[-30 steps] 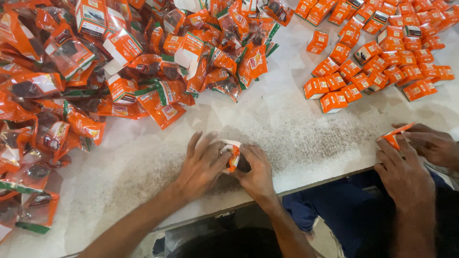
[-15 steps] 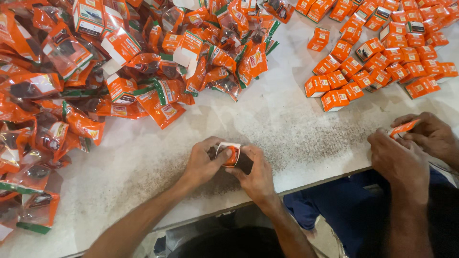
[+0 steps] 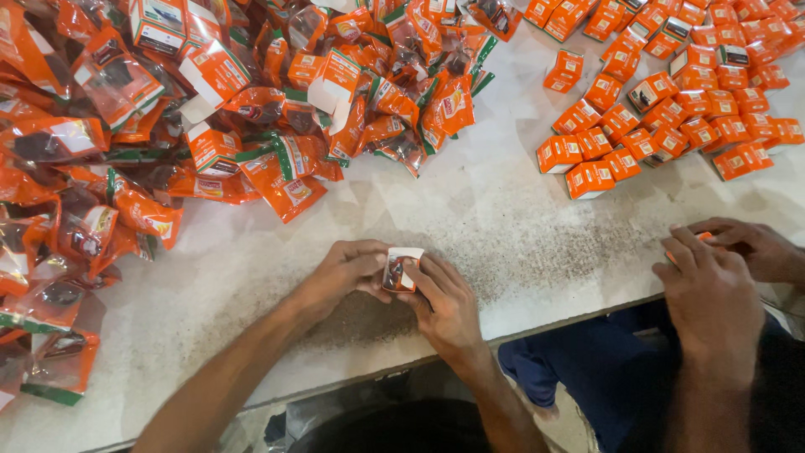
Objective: The person repeatedly picks small orange packets from a pile, places them into small white boxes, and closes the boxes. The person then moves the closed boxes to a growing stack on the right side of the table. The process is repeated continuously with both hands working in coordination.
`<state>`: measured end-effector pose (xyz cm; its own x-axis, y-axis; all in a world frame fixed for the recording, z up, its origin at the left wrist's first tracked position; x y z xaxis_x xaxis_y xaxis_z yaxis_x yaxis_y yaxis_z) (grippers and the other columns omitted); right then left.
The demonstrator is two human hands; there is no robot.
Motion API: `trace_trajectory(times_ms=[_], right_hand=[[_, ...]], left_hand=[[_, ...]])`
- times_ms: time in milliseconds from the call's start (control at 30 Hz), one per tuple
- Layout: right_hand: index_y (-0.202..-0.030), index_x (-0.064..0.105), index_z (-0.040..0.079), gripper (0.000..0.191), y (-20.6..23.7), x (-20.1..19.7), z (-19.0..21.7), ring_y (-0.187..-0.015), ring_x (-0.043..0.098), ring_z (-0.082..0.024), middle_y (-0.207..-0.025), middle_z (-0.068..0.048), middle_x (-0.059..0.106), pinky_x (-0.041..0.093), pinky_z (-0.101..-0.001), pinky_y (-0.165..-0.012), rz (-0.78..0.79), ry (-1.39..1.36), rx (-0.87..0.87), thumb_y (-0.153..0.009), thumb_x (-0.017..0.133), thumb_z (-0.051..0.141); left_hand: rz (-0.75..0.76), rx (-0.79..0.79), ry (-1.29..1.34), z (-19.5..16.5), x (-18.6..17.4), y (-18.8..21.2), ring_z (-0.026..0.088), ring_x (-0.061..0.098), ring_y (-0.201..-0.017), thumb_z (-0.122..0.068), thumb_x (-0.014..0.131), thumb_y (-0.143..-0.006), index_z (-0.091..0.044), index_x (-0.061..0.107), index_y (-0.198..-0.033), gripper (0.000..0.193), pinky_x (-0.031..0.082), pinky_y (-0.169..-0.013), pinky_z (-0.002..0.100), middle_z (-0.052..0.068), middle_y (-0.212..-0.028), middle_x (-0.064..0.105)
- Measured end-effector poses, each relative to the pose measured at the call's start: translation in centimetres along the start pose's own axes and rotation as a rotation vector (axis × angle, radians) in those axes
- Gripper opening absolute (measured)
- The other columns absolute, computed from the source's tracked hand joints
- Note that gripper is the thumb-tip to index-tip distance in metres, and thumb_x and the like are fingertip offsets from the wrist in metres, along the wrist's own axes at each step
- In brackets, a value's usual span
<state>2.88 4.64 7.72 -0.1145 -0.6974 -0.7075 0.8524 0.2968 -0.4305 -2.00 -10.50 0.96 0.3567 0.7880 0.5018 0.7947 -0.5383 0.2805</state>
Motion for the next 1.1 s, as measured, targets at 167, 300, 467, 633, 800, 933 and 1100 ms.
trace_trajectory(times_ms=[167,300,467,633,800,933,1100], right_hand=[[-0.118,0.067,0.001,0.045,-0.2,-0.3,0.4,-0.120,0.064,-0.039,-0.123,-0.016,0.069,0.053,-0.0480,-0.097,-0.009,-0.022,0.010,-0.075,0.082,0.005],[-0.115,0.067,0.002,0.042,-0.2,-0.3,0.8,-0.121,0.064,-0.039,-0.125,-0.016,0.069,0.053,-0.0470,-0.097,-0.020,-0.025,0.002,-0.076,0.082,0.003],[-0.114,0.060,0.002,0.044,0.7,0.0,-0.6,-0.112,0.067,-0.040,-0.121,-0.018,0.069,0.055,-0.0462,-0.089,-0.025,-0.047,0.083,-0.077,0.085,0.006],[-0.117,0.049,0.002,0.052,1.8,0.9,-2.8,-0.103,0.071,-0.041,-0.110,-0.021,0.070,0.057,-0.0465,-0.082,-0.001,-0.089,0.249,-0.075,0.079,0.005],[-0.113,0.049,0.003,0.055,2.1,1.1,-3.0,-0.100,0.071,-0.041,-0.107,-0.021,0.071,0.057,-0.0461,-0.080,-0.001,-0.088,0.259,-0.080,0.088,0.021],[-0.114,0.050,0.004,0.053,2.1,1.4,-3.5,-0.100,0.073,-0.039,-0.104,-0.019,0.073,0.057,-0.0459,-0.080,0.019,-0.101,0.307,-0.080,0.087,0.022],[-0.122,0.049,0.002,0.057,2.3,1.6,-3.3,-0.107,0.071,-0.040,-0.113,-0.022,0.069,0.057,-0.0467,-0.085,-0.010,-0.060,0.197,-0.079,0.085,0.015]], left_hand=[[-0.156,0.006,-0.310,1.6,-0.7,-1.0,0.012,0.068,-0.074,-0.015,0.062,-0.096,0.000,0.070,-0.105,0.019,0.061,-0.065,0.035,0.007,-0.089,0.072],[-0.275,0.448,-0.705,-0.2,1.2,0.0,0.023,0.066,-0.087,-0.003,0.061,-0.092,0.002,0.069,-0.110,0.020,0.055,-0.076,0.037,0.013,-0.097,0.072],[-0.108,0.948,-1.059,-2.4,4.6,3.3,0.033,0.067,-0.133,0.002,0.064,-0.092,-0.003,0.066,-0.128,0.037,0.058,-0.111,0.041,0.011,-0.141,0.068],[0.050,0.978,-1.246,-2.8,4.7,4.1,0.038,0.056,-0.136,-0.013,0.076,-0.088,-0.001,0.062,-0.124,0.041,0.052,-0.107,0.046,0.019,-0.143,0.059],[0.005,0.986,-1.215,-2.4,4.5,3.7,0.035,0.057,-0.139,-0.008,0.073,-0.092,-0.004,0.062,-0.113,0.023,0.056,-0.108,0.044,0.016,-0.146,0.060],[0.037,1.016,-1.367,-2.1,4.7,3.7,0.038,0.055,-0.140,-0.006,0.073,-0.090,-0.004,0.061,-0.107,0.021,0.055,-0.107,0.044,0.019,-0.149,0.057],[0.164,1.061,-1.474,-2.2,5.8,5.0,0.042,0.045,-0.146,-0.026,0.077,-0.085,-0.004,0.057,-0.095,0.031,0.036,-0.123,0.058,0.024,-0.155,0.047]])
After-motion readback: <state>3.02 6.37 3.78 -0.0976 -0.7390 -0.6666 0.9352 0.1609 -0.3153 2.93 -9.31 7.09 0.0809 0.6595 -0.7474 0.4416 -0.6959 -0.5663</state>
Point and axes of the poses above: each hand's wrist, its own y-axis away from the middle knuckle, its own x-axis out of the palm, z = x × y, the point moved 7 cm from there along -y, towards the middle knuckle
